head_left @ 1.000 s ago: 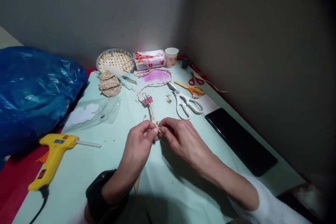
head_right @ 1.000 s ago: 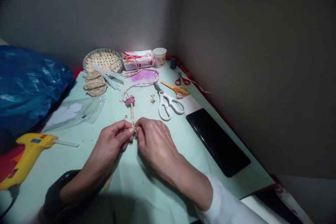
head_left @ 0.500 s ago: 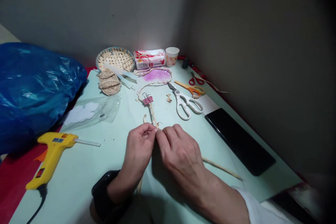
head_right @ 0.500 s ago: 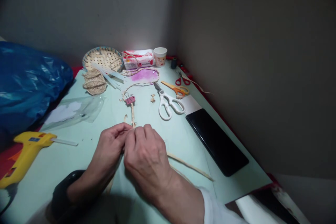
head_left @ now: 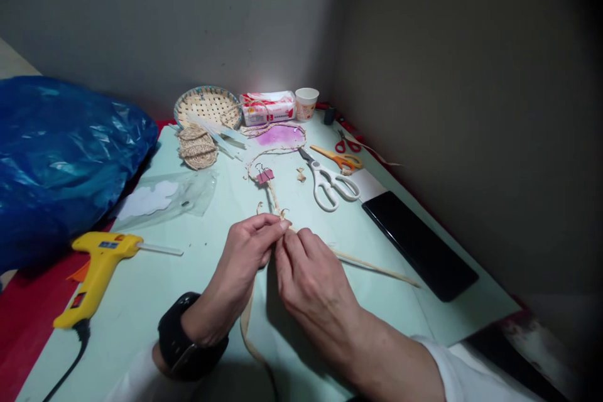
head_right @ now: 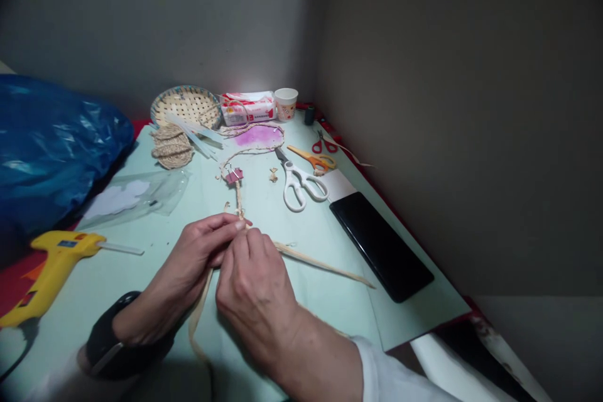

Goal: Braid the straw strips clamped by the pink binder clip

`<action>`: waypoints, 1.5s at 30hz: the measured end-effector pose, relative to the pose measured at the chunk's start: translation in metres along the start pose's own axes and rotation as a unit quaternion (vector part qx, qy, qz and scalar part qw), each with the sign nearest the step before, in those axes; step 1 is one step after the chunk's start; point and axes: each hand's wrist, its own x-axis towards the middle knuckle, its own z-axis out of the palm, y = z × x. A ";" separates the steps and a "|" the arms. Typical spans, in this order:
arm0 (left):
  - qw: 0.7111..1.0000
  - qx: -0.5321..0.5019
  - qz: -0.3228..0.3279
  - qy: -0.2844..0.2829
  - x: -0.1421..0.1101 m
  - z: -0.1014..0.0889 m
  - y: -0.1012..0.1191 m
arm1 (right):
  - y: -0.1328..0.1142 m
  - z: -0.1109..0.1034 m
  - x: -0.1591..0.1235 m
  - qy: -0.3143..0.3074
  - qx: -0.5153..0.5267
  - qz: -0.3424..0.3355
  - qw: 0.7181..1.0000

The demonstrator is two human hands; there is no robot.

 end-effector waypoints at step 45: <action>0.942 0.273 0.018 0.192 -0.016 0.020 0.009 | 0.055 0.011 0.027 -0.158 0.601 0.304 0.722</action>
